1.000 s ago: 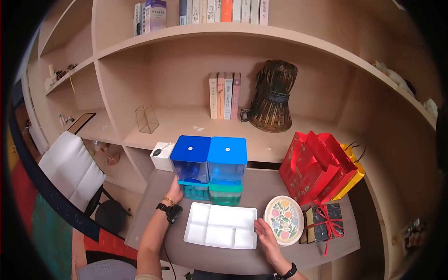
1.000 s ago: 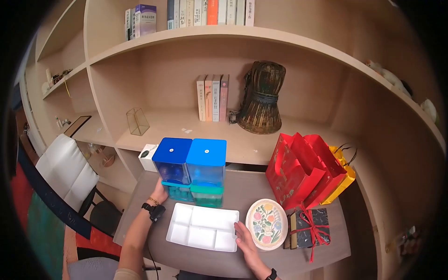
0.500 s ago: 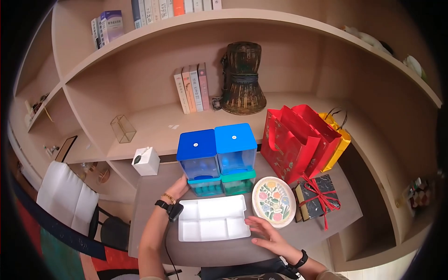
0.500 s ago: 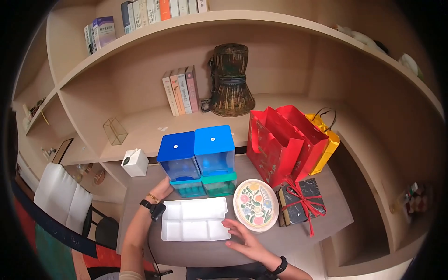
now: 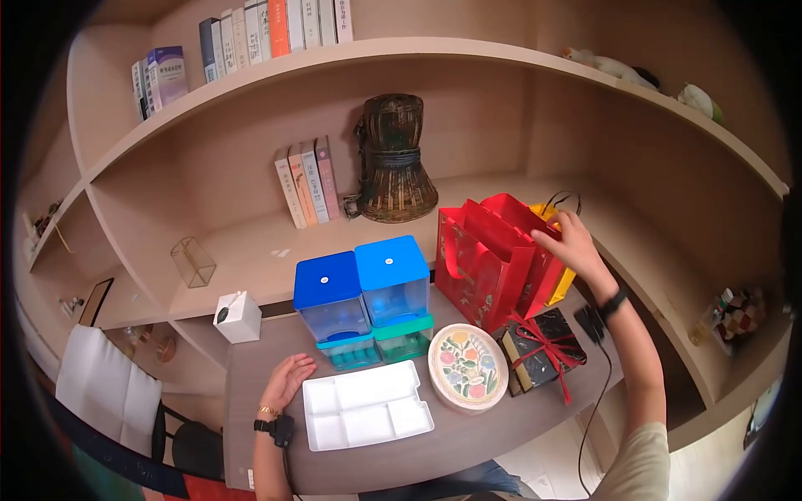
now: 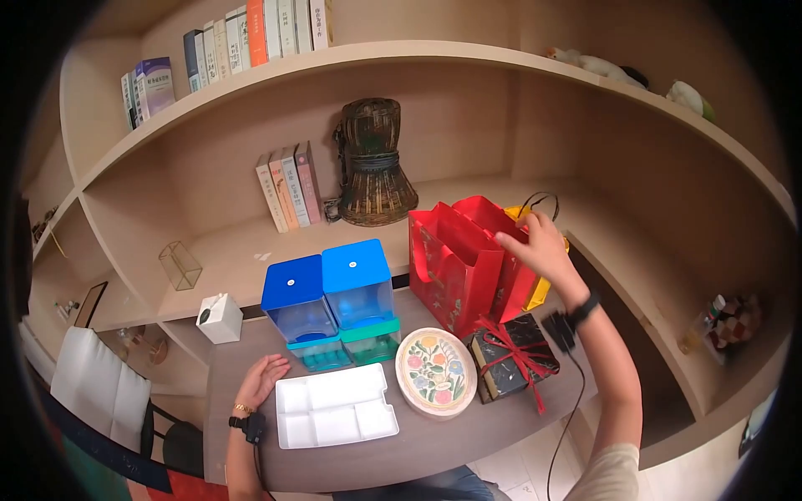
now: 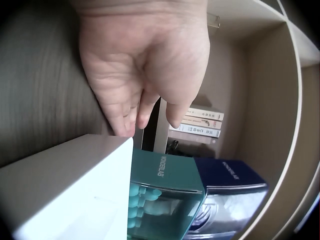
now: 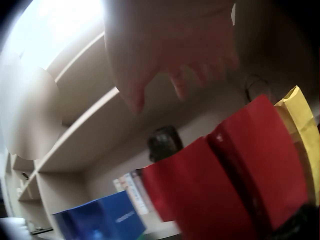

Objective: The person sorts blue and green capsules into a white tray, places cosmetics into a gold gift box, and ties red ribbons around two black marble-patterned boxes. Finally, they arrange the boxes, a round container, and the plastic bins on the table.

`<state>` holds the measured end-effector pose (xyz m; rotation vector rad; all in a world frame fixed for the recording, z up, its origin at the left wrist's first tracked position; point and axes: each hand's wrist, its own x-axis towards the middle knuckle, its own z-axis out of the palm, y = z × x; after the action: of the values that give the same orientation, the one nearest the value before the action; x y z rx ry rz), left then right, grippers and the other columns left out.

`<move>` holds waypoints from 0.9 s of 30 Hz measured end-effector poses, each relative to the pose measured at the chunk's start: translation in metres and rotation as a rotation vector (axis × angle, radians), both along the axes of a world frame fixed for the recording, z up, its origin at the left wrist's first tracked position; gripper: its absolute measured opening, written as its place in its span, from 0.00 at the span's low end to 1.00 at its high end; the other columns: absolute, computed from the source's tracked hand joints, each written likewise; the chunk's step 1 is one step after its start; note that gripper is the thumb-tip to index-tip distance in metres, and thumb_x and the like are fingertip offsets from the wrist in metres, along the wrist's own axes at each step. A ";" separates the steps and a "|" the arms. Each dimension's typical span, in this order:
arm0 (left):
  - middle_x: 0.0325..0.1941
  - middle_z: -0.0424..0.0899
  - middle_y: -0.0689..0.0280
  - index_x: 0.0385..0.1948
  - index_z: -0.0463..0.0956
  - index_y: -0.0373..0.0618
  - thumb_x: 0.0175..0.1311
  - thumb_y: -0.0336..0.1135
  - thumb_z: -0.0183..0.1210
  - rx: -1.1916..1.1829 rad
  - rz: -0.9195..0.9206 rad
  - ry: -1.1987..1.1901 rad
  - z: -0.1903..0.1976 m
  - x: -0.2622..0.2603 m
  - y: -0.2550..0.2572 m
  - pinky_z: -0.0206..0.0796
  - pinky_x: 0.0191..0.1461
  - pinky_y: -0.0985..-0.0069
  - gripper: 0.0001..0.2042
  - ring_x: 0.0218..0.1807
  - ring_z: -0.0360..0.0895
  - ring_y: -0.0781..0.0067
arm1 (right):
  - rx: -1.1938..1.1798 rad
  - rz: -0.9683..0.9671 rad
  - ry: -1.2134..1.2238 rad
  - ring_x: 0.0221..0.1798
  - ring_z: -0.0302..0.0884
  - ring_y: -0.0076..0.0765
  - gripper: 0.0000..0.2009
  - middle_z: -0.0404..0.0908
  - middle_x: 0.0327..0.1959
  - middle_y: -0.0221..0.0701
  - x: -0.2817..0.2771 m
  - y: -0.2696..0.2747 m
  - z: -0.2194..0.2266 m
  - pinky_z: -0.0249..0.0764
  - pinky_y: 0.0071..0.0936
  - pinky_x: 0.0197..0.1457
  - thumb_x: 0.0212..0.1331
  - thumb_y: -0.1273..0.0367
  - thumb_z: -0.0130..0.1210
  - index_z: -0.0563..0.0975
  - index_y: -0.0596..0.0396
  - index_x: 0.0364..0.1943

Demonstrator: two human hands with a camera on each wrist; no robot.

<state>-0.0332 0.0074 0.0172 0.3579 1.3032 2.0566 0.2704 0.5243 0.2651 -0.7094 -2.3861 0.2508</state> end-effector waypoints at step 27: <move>0.45 0.80 0.54 0.50 0.70 0.32 0.74 0.32 0.48 0.027 0.158 0.117 -0.014 0.008 0.001 0.75 0.56 0.70 0.12 0.48 0.81 0.61 | -0.524 -0.035 -0.457 0.40 0.84 0.38 0.24 0.86 0.37 0.40 -0.069 0.076 -0.005 0.78 0.30 0.45 0.46 0.52 0.67 0.84 0.60 0.39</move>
<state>-0.0247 0.0081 0.0035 0.4039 1.4133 2.2152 0.2017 0.6004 0.2598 -1.1455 -2.7588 0.7918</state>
